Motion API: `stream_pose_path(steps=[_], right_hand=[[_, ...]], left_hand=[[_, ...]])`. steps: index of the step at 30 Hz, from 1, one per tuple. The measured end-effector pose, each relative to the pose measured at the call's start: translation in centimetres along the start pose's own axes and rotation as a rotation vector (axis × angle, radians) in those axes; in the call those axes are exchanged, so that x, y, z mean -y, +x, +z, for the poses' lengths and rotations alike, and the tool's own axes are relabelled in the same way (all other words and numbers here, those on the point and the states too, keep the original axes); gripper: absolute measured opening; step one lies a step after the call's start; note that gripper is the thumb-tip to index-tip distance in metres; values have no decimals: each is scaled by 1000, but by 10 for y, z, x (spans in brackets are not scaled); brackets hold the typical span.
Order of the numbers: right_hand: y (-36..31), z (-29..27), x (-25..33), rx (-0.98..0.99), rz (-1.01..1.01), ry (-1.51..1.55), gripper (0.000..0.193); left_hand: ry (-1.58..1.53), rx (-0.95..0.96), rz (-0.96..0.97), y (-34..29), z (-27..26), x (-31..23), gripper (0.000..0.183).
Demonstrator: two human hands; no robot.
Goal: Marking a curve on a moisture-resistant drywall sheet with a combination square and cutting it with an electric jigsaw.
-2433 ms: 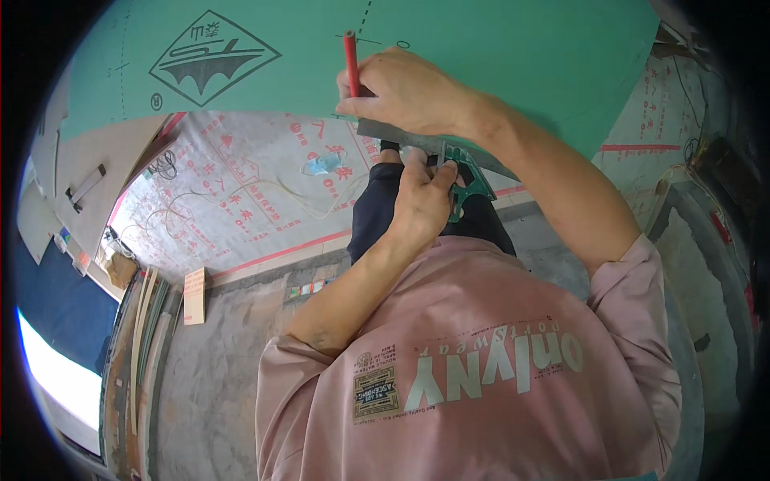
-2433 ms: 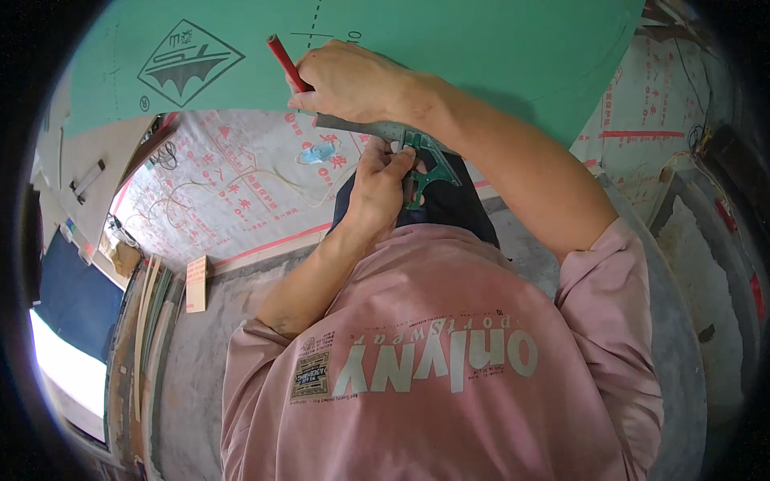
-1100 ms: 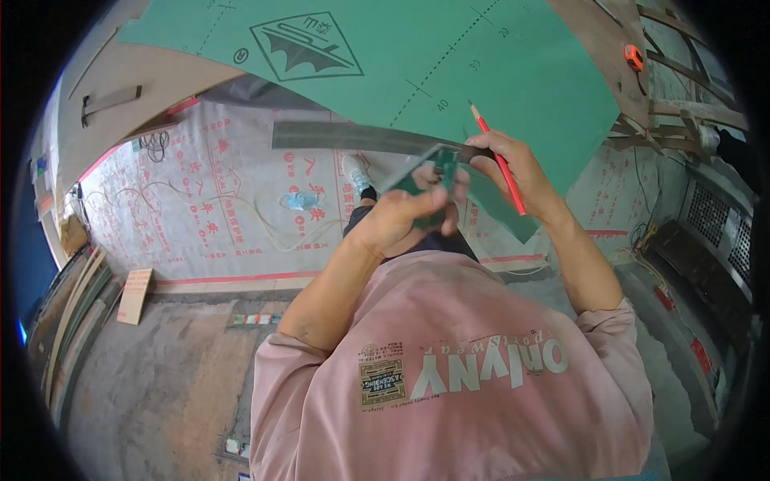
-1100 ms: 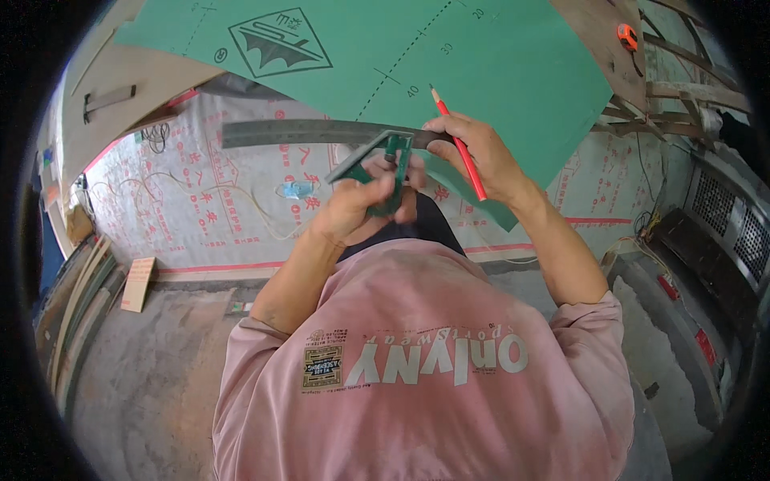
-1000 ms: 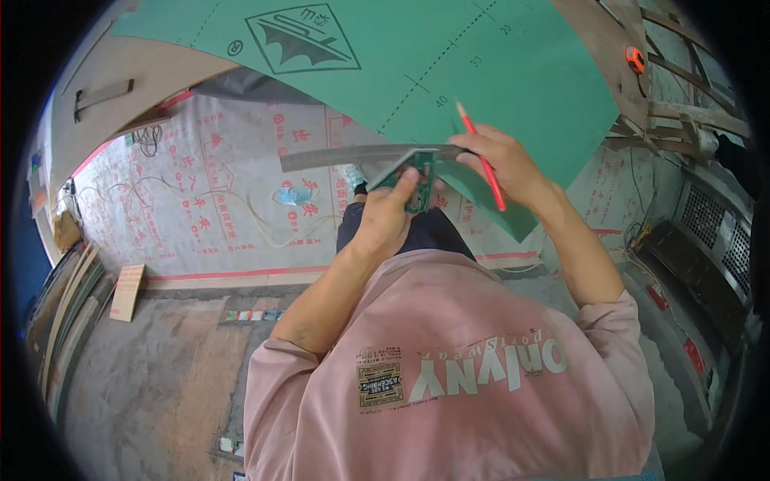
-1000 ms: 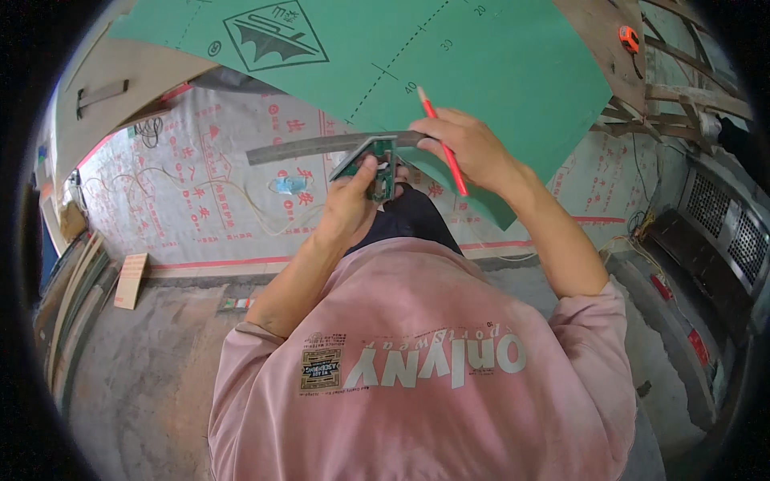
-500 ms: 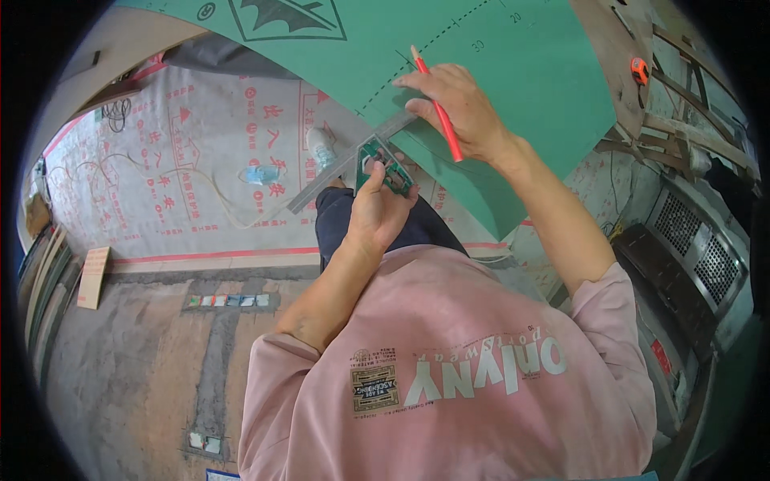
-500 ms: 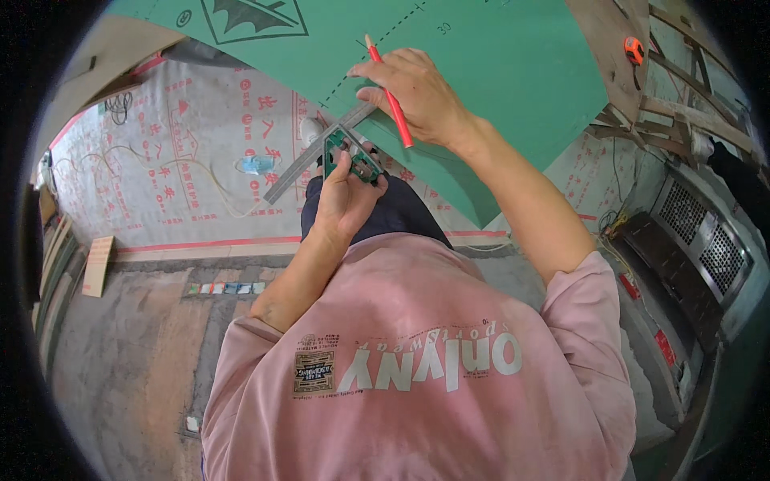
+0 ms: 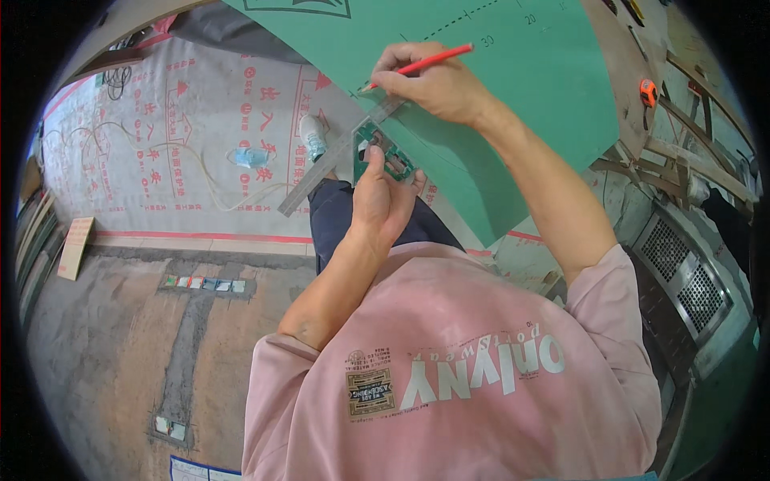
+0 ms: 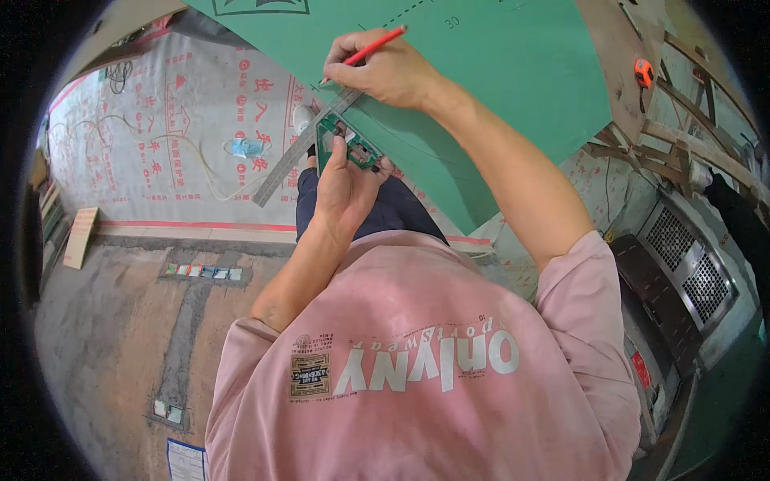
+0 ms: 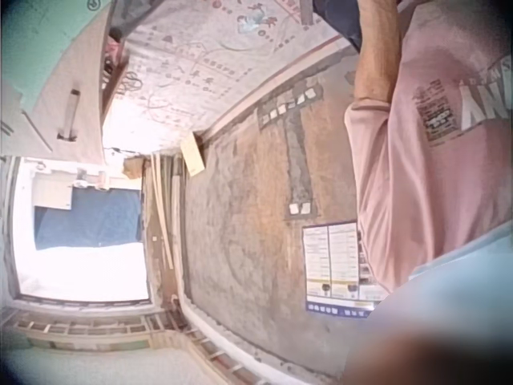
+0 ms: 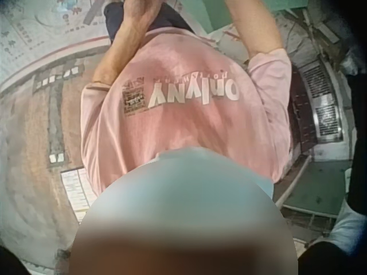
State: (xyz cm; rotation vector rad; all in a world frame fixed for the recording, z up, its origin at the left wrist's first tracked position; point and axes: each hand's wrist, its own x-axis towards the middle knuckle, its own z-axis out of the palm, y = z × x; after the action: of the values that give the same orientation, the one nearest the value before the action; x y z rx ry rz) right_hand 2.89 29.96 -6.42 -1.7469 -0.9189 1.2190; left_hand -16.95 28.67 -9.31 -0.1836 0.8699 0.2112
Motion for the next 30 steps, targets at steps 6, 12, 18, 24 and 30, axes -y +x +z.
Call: stream_pose_path(steps=[6, 12, 18, 24, 30], right_hand=[[2, -3, -6, -38, 61, -1, 20], [2, -3, -8, -33, 35, -9, 21], [1, -4, -7, -19, 4, -42, 23], [1, -5, -6, 1, -1, -91, 24], [2, -6, -2, 25, 4, -121, 25]], left_hand=[[-37, -60, 85, 0, 5, 4, 34], [40, -13, 114, 0, 3, 5, 35], [74, -7, 121, 2, 1, 4, 34], [61, -5, 115, 2, 2, 5, 33], [29, -13, 131, 3, 2, 6, 33]])
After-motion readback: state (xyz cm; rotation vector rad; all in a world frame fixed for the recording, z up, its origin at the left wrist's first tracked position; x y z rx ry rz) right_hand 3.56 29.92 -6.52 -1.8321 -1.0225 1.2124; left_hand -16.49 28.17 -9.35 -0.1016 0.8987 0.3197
